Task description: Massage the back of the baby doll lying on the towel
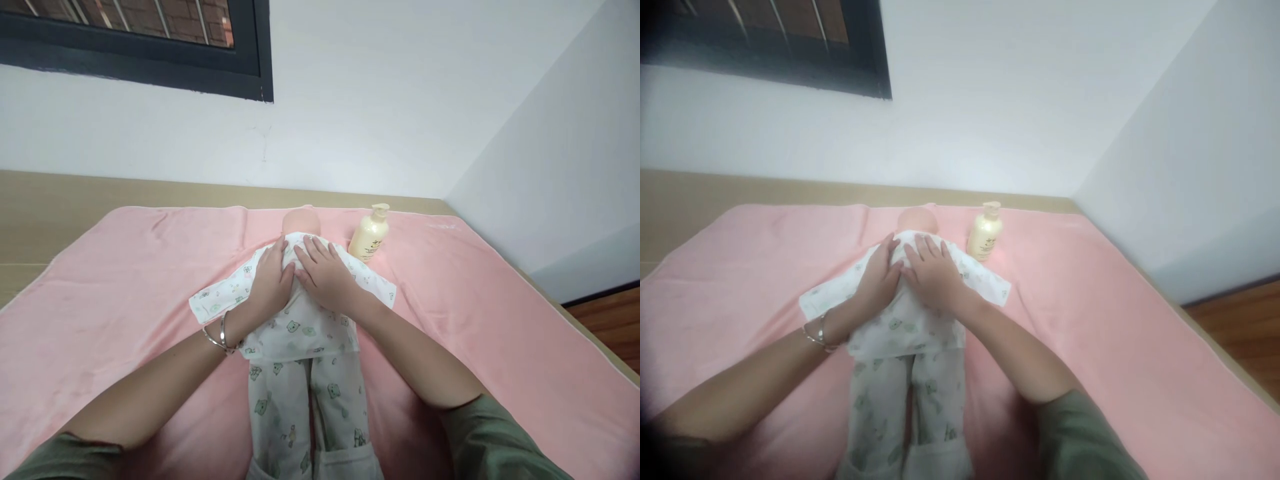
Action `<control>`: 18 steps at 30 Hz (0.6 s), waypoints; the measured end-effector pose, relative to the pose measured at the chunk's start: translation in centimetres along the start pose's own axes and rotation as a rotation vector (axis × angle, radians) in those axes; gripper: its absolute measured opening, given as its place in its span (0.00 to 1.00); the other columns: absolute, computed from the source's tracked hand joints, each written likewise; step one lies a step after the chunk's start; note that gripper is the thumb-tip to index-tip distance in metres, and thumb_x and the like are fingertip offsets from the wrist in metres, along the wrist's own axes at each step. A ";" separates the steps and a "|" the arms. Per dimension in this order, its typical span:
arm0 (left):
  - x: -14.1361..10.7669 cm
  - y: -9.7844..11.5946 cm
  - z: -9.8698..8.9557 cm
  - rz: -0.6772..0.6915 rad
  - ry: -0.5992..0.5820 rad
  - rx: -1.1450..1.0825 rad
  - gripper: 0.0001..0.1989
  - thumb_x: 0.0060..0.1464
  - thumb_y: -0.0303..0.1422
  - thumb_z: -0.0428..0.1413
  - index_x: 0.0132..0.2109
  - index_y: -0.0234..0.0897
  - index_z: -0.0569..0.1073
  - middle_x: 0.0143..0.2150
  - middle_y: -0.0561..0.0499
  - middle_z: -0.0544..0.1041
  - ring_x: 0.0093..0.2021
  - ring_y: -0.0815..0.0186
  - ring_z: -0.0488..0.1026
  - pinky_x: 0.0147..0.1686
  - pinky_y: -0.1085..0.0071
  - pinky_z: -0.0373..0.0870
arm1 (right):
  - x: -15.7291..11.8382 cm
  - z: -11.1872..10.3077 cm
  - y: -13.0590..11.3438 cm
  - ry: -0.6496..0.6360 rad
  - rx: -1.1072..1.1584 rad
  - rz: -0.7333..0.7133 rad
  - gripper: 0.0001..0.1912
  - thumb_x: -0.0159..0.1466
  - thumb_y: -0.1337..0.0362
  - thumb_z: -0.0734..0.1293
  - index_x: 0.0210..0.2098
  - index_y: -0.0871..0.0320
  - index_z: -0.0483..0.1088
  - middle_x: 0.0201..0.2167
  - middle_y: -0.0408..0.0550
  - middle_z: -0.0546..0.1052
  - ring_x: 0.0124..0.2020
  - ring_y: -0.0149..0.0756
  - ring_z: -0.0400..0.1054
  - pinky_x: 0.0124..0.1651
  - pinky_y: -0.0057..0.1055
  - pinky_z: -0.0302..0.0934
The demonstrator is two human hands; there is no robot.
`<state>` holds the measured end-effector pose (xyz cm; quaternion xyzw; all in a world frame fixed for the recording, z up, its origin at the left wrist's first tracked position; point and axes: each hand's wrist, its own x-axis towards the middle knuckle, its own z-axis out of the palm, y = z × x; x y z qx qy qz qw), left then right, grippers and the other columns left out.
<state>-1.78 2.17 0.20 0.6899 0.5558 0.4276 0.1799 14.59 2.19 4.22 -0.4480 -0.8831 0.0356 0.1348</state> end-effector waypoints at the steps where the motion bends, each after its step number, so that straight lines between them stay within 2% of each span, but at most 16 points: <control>1: 0.2 -0.1 -0.3 -0.009 -0.013 0.012 0.29 0.62 0.34 0.46 0.68 0.30 0.60 0.67 0.34 0.66 0.68 0.48 0.63 0.69 0.45 0.57 | -0.3 -0.7 0.0 -0.066 -0.026 -0.015 0.29 0.74 0.58 0.54 0.70 0.64 0.55 0.74 0.64 0.53 0.74 0.59 0.46 0.71 0.64 0.46; 4: 0.9 0.0 -1.1 -0.077 -0.005 0.027 0.26 0.63 0.33 0.43 0.65 0.29 0.66 0.66 0.34 0.69 0.67 0.51 0.65 0.70 0.48 0.56 | -1.8 -4.0 0.3 -0.215 -0.043 -0.101 0.30 0.72 0.58 0.59 0.70 0.62 0.56 0.73 0.64 0.54 0.73 0.60 0.49 0.70 0.62 0.51; 6: 1.4 0.6 -1.3 -0.131 0.024 -0.010 0.25 0.63 0.32 0.44 0.64 0.31 0.68 0.65 0.36 0.70 0.67 0.51 0.65 0.70 0.49 0.56 | -2.8 -6.7 1.2 -0.235 -0.010 -0.140 0.30 0.71 0.57 0.60 0.70 0.59 0.57 0.72 0.62 0.57 0.72 0.58 0.53 0.67 0.59 0.57; 8: 2.2 2.0 -1.2 -0.161 0.045 -0.099 0.24 0.62 0.34 0.48 0.63 0.35 0.69 0.66 0.39 0.70 0.68 0.51 0.65 0.70 0.49 0.56 | -3.5 -9.3 2.7 -0.139 0.030 -0.084 0.31 0.71 0.55 0.58 0.71 0.55 0.54 0.73 0.59 0.57 0.72 0.56 0.53 0.66 0.56 0.59; 11: 4.2 5.3 -0.3 -0.211 0.021 -0.398 0.21 0.59 0.36 0.53 0.59 0.38 0.73 0.65 0.42 0.71 0.67 0.53 0.65 0.70 0.52 0.57 | -3.8 -11.7 5.7 0.119 0.061 0.125 0.32 0.71 0.55 0.56 0.72 0.54 0.51 0.75 0.54 0.51 0.75 0.53 0.44 0.71 0.57 0.51; 13: 6.0 8.0 0.7 -0.288 -0.057 -0.737 0.21 0.60 0.38 0.52 0.56 0.35 0.74 0.64 0.40 0.72 0.66 0.55 0.68 0.69 0.57 0.60 | -3.5 -12.2 7.8 0.276 0.067 0.268 0.33 0.71 0.57 0.56 0.73 0.58 0.49 0.76 0.55 0.46 0.77 0.54 0.37 0.73 0.58 0.45; 15: 7.9 10.7 1.8 -0.434 -0.184 -1.029 0.25 0.63 0.43 0.48 0.60 0.32 0.71 0.65 0.36 0.71 0.66 0.56 0.69 0.67 0.60 0.63 | -2.9 -11.9 9.6 0.377 0.067 0.347 0.35 0.70 0.59 0.56 0.73 0.63 0.48 0.77 0.58 0.43 0.77 0.54 0.35 0.74 0.58 0.43; 18: 10.4 13.6 3.4 -0.633 -0.334 -1.227 0.34 0.65 0.49 0.44 0.68 0.30 0.61 0.70 0.32 0.63 0.71 0.55 0.62 0.65 0.61 0.65 | -1.8 -10.7 11.2 0.396 0.049 0.324 0.34 0.68 0.64 0.55 0.72 0.67 0.49 0.76 0.61 0.46 0.77 0.50 0.37 0.75 0.56 0.40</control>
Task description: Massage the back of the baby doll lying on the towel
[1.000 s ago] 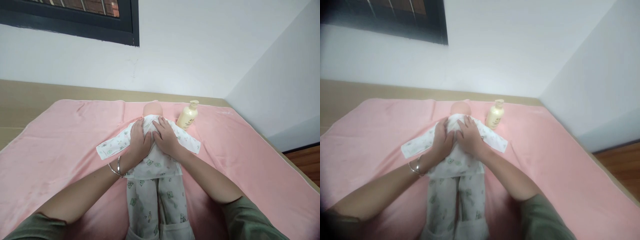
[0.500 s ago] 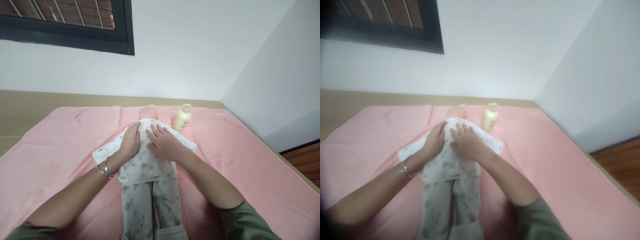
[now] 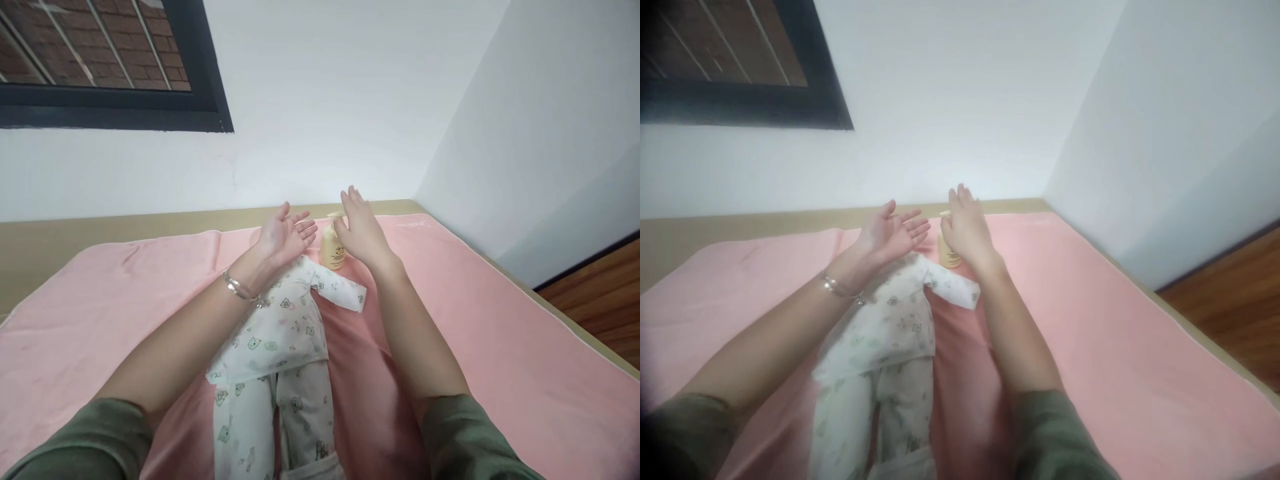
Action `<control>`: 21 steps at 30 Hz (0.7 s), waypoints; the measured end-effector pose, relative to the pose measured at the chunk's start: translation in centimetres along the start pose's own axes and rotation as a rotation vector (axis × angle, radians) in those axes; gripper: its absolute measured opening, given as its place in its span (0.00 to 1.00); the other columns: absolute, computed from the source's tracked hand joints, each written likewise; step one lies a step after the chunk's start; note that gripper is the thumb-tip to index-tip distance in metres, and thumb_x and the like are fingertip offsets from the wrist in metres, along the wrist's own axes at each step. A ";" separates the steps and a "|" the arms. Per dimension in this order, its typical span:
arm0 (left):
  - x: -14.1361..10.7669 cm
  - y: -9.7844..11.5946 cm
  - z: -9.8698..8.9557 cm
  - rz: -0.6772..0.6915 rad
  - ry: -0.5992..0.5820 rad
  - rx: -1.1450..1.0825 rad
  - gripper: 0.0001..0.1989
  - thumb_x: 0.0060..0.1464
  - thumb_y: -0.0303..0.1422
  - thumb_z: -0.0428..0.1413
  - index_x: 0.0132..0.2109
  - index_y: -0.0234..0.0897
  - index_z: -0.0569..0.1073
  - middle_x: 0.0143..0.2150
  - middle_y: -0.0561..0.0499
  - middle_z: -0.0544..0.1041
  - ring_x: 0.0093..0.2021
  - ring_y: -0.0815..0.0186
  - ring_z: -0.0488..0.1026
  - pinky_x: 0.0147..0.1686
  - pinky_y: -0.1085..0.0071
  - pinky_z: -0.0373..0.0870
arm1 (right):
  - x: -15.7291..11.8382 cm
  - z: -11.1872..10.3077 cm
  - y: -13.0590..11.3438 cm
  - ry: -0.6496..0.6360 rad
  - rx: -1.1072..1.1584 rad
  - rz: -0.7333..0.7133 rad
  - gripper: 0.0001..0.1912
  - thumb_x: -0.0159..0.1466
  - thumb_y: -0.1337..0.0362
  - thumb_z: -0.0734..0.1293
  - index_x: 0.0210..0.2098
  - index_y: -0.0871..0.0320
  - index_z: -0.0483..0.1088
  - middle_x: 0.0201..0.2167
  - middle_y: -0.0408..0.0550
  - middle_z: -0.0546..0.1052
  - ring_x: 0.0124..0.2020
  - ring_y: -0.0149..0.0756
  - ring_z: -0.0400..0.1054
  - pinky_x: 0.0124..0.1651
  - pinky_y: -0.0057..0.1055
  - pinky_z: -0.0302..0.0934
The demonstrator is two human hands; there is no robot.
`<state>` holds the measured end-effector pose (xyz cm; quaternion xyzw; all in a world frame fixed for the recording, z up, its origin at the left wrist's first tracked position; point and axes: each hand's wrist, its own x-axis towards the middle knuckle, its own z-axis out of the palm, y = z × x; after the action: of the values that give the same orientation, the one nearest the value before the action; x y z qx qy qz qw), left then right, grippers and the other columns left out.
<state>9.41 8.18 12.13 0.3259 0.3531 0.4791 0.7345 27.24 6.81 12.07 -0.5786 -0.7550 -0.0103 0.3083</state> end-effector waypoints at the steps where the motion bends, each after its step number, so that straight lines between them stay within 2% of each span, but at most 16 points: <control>1: 0.6 0.1 0.8 -0.033 -0.004 -0.047 0.36 0.65 0.50 0.42 0.70 0.29 0.58 0.72 0.32 0.60 0.72 0.55 0.59 0.65 0.62 0.65 | 0.2 0.6 0.2 -0.017 -0.013 -0.018 0.34 0.68 0.65 0.55 0.71 0.68 0.51 0.75 0.62 0.48 0.76 0.49 0.39 0.75 0.55 0.39; 3: 1.6 0.0 1.8 -0.063 -0.007 -0.127 0.38 0.66 0.50 0.40 0.73 0.29 0.52 0.75 0.33 0.54 0.74 0.57 0.54 0.65 0.64 0.64 | 0.3 1.6 0.3 -0.062 -0.052 -0.044 0.32 0.67 0.68 0.53 0.69 0.71 0.54 0.73 0.64 0.54 0.75 0.49 0.46 0.75 0.54 0.40; 5: 2.4 -0.3 2.2 -0.070 -0.018 -0.190 0.39 0.66 0.49 0.39 0.74 0.28 0.48 0.75 0.34 0.52 0.74 0.57 0.54 0.64 0.67 0.66 | 0.3 2.6 0.2 -0.095 -0.111 -0.068 0.30 0.68 0.69 0.52 0.67 0.74 0.58 0.70 0.66 0.61 0.72 0.51 0.53 0.74 0.53 0.42; 8: 2.7 -0.6 2.2 -0.067 -0.064 -0.227 0.40 0.65 0.49 0.39 0.74 0.26 0.45 0.73 0.32 0.57 0.72 0.57 0.60 0.61 0.66 0.70 | 0.1 3.6 -0.1 -0.066 -0.195 -0.104 0.29 0.67 0.70 0.54 0.66 0.74 0.60 0.66 0.67 0.67 0.69 0.54 0.57 0.73 0.53 0.44; 11: 2.1 -0.4 1.6 -0.032 -0.076 -0.146 0.40 0.65 0.49 0.37 0.74 0.24 0.46 0.71 0.31 0.61 0.70 0.57 0.63 0.61 0.62 0.70 | -0.2 4.3 -0.7 -0.006 -0.239 -0.098 0.29 0.66 0.69 0.55 0.65 0.72 0.61 0.65 0.67 0.68 0.68 0.55 0.58 0.72 0.52 0.46; 16: -0.9 1.3 -0.6 0.054 -0.019 0.155 0.42 0.62 0.51 0.34 0.72 0.23 0.52 0.70 0.31 0.62 0.73 0.56 0.57 0.66 0.61 0.65 | -0.7 4.9 -1.7 0.055 -0.292 -0.045 0.30 0.65 0.67 0.56 0.65 0.74 0.61 0.67 0.67 0.66 0.70 0.55 0.55 0.74 0.60 0.32; 18: -2.8 2.1 -1.8 0.063 -0.017 0.164 0.41 0.63 0.51 0.33 0.72 0.25 0.54 0.70 0.32 0.63 0.73 0.56 0.58 0.66 0.61 0.65 | -0.6 5.3 -2.3 0.094 -0.315 -0.018 0.29 0.66 0.66 0.55 0.64 0.74 0.62 0.66 0.68 0.67 0.70 0.54 0.56 0.74 0.61 0.31; 21: -5.7 3.1 -3.7 0.088 0.000 0.112 0.36 0.65 0.48 0.32 0.71 0.33 0.59 0.67 0.36 0.69 0.71 0.57 0.62 0.66 0.57 0.64 | 0.1 5.9 -3.3 0.133 -0.331 0.048 0.29 0.65 0.63 0.55 0.60 0.74 0.66 0.62 0.70 0.71 0.68 0.55 0.59 0.73 0.62 0.32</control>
<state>3.21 4.42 13.84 0.3816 0.3650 0.4904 0.6933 21.62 7.97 8.45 -0.6375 -0.7068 -0.1654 0.2582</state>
